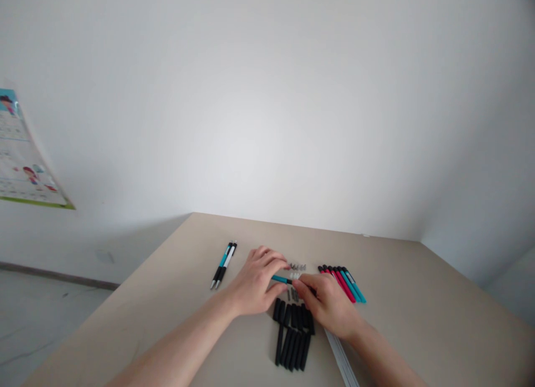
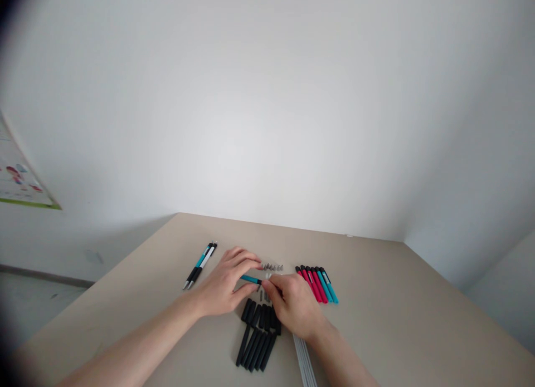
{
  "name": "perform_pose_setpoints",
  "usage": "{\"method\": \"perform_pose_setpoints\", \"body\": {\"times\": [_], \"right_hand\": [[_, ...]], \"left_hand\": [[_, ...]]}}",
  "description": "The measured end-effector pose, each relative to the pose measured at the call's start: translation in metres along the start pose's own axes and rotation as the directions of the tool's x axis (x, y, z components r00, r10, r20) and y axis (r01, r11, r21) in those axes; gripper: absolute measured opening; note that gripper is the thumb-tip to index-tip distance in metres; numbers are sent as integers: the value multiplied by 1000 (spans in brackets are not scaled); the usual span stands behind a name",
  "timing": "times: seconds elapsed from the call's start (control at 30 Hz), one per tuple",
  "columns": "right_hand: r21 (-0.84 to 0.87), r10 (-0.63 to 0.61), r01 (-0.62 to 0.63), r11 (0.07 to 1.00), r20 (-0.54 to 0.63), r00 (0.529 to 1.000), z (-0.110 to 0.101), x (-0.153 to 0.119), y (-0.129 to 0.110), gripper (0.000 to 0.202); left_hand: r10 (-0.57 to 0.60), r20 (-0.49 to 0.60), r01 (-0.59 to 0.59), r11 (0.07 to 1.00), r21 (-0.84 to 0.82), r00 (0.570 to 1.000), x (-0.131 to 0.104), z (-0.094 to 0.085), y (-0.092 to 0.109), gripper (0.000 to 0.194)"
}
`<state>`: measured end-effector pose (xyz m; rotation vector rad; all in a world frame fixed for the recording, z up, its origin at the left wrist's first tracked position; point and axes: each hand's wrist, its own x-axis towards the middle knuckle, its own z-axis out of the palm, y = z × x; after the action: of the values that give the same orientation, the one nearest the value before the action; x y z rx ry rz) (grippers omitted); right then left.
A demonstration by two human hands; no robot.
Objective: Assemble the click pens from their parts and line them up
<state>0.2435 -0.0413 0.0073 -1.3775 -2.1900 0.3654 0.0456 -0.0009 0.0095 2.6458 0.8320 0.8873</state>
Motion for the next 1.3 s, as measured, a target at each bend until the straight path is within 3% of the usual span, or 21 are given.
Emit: {"method": "perform_pose_setpoints", "body": {"times": [0.2, 0.4, 0.53, 0.7, 0.83, 1.0, 1.13, 1.3], "right_hand": [[6, -1, 1, 1000, 29, 1000, 2, 0, 0, 40], [-7, -25, 25, 1000, 27, 999, 4, -1, 2, 40], [-16, -23, 24, 1000, 32, 999, 4, 0, 2, 40], [-5, -31, 31, 999, 36, 999, 3, 0, 0, 38], [5, -31, 31, 1000, 40, 999, 3, -2, 0, 38], [-2, -50, 50, 999, 37, 998, 4, -2, 1, 38], [2, -49, 49, 999, 34, 998, 4, -1, 1, 38], [-5, -59, 59, 998, 33, 998, 4, -1, 0, 39]], "left_hand": [[20, -2, -20, 999, 25, 1000, -1, 3, -2, 9], [74, -6, -73, 996, 52, 997, -1, 1, -2, 13], [56, -41, -54, 997, 48, 998, -1, 2, -2, 5], [77, -28, -75, 995, 59, 997, -1, 1, -1, 12], [46, -46, -44, 997, 56, 998, -1, 1, 0, 3], [78, -22, -77, 995, 67, 997, 0, 1, 1, 11], [41, -33, -39, 998, 58, 999, 1, 0, 2, 1], [93, 5, -93, 991, 95, 996, 1, 1, 2, 16]]}}
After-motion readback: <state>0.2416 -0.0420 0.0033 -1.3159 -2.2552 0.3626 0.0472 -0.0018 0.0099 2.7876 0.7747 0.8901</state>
